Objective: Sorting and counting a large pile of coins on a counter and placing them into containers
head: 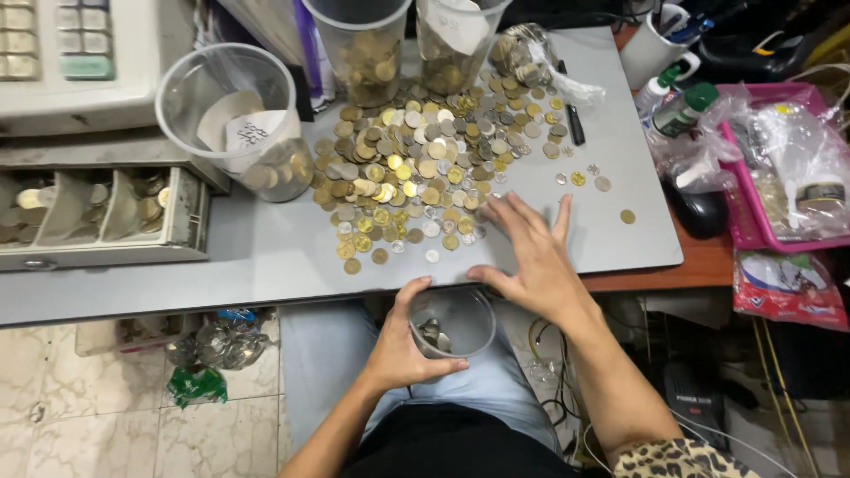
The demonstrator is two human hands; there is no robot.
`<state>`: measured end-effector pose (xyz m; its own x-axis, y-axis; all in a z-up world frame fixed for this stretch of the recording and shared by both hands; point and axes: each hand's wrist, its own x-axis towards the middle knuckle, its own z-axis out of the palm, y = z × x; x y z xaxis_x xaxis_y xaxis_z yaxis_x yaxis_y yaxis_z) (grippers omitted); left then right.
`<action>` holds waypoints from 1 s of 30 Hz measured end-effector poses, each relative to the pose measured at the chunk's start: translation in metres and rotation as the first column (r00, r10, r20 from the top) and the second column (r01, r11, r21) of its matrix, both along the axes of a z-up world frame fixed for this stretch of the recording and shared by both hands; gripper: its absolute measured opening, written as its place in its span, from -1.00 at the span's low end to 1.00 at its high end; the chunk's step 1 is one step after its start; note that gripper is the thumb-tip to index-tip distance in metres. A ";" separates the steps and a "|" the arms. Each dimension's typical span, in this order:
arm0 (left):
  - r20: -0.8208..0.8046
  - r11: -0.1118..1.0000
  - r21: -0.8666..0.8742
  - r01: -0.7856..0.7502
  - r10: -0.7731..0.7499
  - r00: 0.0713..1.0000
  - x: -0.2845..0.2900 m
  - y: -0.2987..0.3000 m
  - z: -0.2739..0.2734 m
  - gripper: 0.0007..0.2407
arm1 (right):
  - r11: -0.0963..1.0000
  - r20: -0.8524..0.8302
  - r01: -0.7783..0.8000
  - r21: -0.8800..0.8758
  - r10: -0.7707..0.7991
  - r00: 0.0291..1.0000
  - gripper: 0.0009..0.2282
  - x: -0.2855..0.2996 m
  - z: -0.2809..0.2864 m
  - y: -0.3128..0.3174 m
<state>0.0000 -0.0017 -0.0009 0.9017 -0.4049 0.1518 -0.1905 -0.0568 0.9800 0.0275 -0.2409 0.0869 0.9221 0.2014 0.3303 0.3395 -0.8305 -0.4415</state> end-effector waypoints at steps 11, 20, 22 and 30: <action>0.025 1.000 -0.026 0.011 -0.010 1.000 0.002 -0.001 -0.008 0.00 | 0.999 -0.034 -0.033 0.043 0.034 0.999 -0.35 -0.054 -0.005 -0.006; 0.066 0.999 -0.032 0.007 -0.005 0.998 0.001 0.003 -0.003 0.00 | 0.972 0.003 -0.212 0.106 0.213 0.977 -0.33 0.014 0.006 0.008; 0.051 1.000 -0.029 0.005 -0.004 0.999 0.001 0.002 -0.005 -0.01 | 0.979 -0.023 -0.193 0.067 0.195 0.981 -0.35 0.015 0.005 0.000; 0.032 0.999 -0.033 0.011 -0.010 0.999 0.001 0.000 -0.008 0.00 | 0.993 -0.017 -0.118 0.031 0.119 0.993 -0.23 0.013 0.008 0.006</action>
